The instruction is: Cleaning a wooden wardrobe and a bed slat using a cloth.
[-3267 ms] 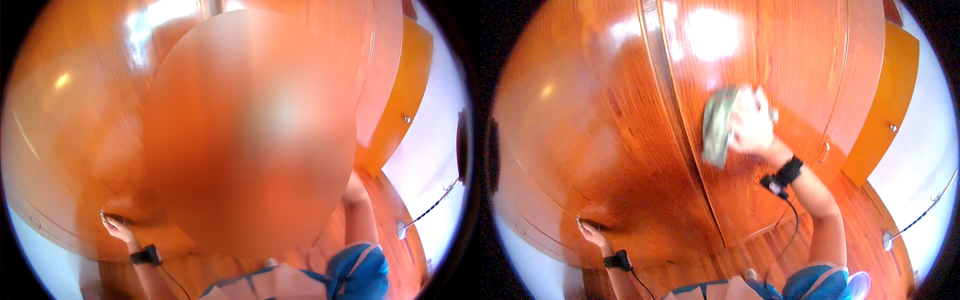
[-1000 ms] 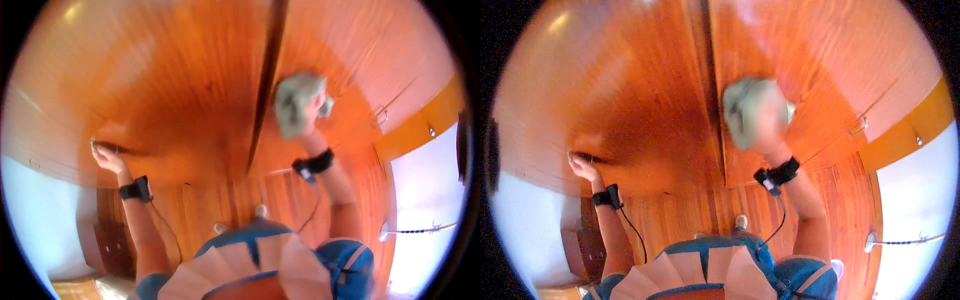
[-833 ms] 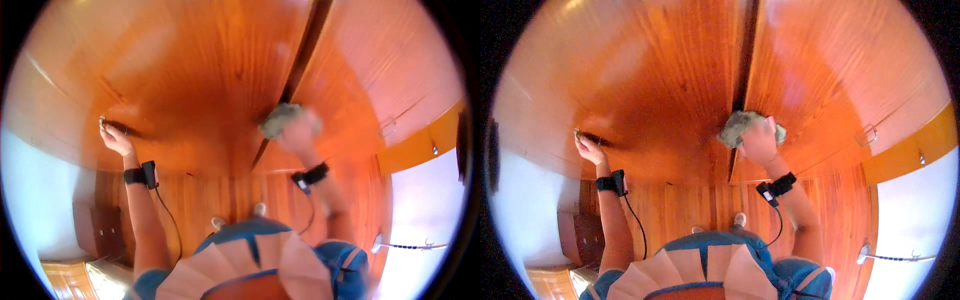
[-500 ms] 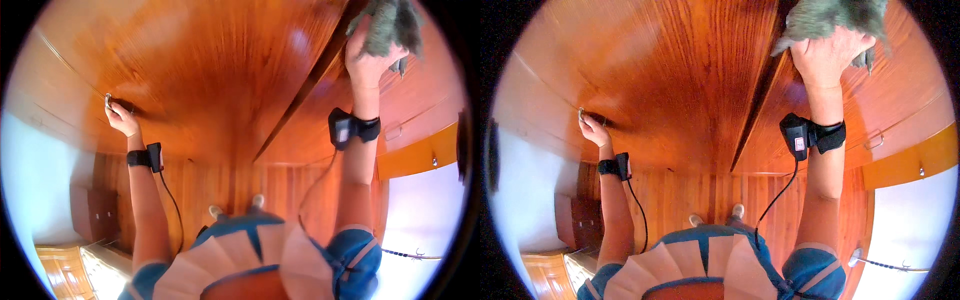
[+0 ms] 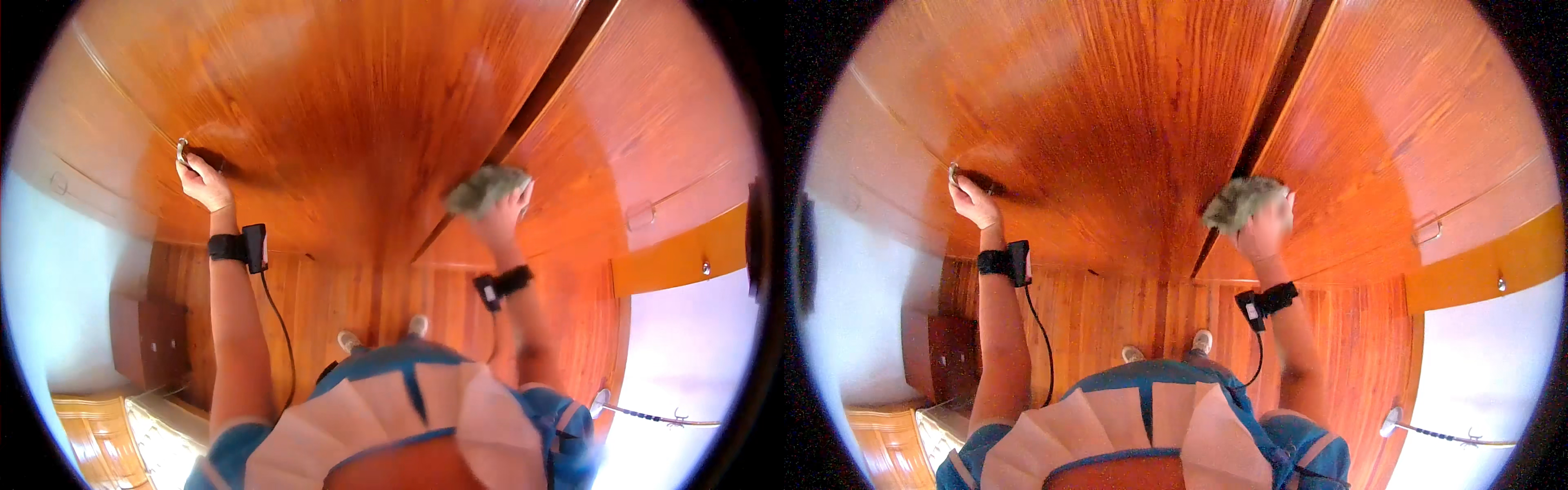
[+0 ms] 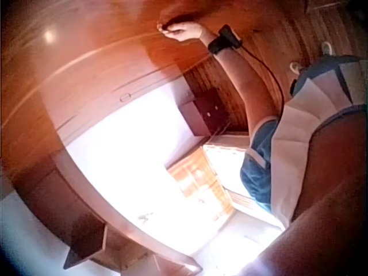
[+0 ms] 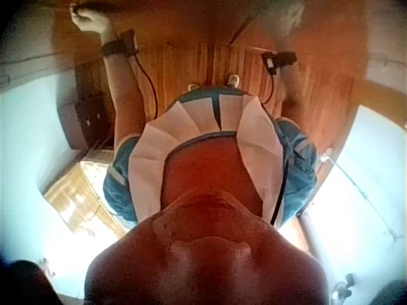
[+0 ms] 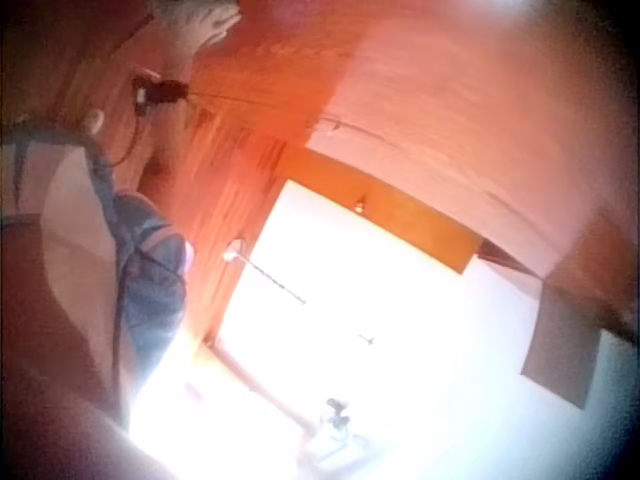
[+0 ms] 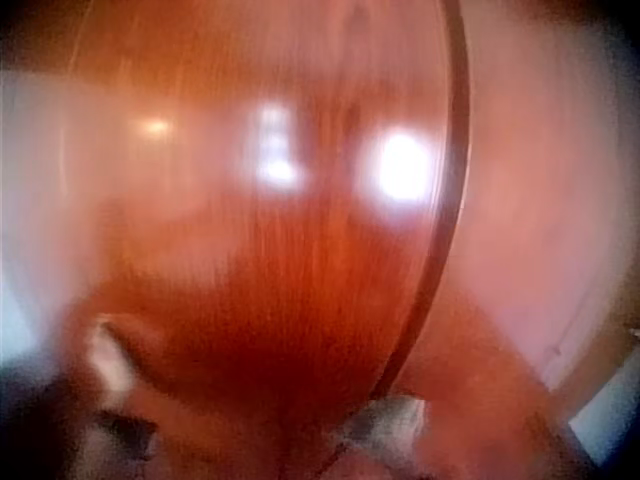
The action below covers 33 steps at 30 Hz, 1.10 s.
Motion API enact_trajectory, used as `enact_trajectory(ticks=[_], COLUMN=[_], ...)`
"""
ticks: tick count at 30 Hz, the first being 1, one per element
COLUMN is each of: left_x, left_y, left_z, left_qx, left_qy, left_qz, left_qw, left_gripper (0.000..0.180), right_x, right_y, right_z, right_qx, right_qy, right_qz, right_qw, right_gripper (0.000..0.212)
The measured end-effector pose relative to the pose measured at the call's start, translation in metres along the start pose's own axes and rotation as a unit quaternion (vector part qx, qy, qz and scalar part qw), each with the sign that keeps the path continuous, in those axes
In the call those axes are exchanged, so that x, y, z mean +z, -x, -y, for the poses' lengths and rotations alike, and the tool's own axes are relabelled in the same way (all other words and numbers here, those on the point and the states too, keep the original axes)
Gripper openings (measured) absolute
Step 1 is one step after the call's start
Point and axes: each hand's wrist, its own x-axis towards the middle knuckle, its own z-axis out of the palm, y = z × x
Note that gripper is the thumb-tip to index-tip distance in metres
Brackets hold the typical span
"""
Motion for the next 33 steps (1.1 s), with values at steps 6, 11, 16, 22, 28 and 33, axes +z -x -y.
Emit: enact_trajectory(ticks=[6, 11, 16, 22, 28, 33], left_x=[0.002, 0.009, 0.007, 0.004, 0.005, 0.002], left_y=[0.000, -0.002, -0.004, -0.001, -0.003, 0.000], left_z=[0.003, 0.003, 0.011, 0.003, 0.004, 0.004], left_qx=[-0.033, 0.050, 0.006, 0.025, 0.024, 0.015], left_qy=[0.023, 0.005, 0.022, 0.023, 0.050, 0.054], left_qz=[0.022, -0.019, -0.001, 0.009, 0.017, 0.021], left_qw=[0.999, 0.999, 1.000, 0.999, 0.998, 0.998], left_gripper=[0.032, 0.026, 0.026, 0.028, 0.028, 0.028], right_x=[-0.092, -0.084, -0.052, 0.012, 0.019, -0.041], right_y=[-0.151, -0.166, -0.108, 0.016, 0.060, -0.042], right_z=[-0.022, -0.026, 0.000, 0.019, 0.038, 0.020], right_qx=[-0.010, -0.008, 0.010, 0.008, 0.021, 0.057], right_qy=[0.010, 0.057, 0.020, 0.033, 0.019, 0.059], right_qz=[-0.277, -0.285, -0.180, 0.045, 0.180, 0.050], right_qw=[0.961, 0.957, 0.983, 0.998, 0.983, 0.995], right_gripper=[0.049, 0.048, 0.039, 0.015, 0.017, 0.028])
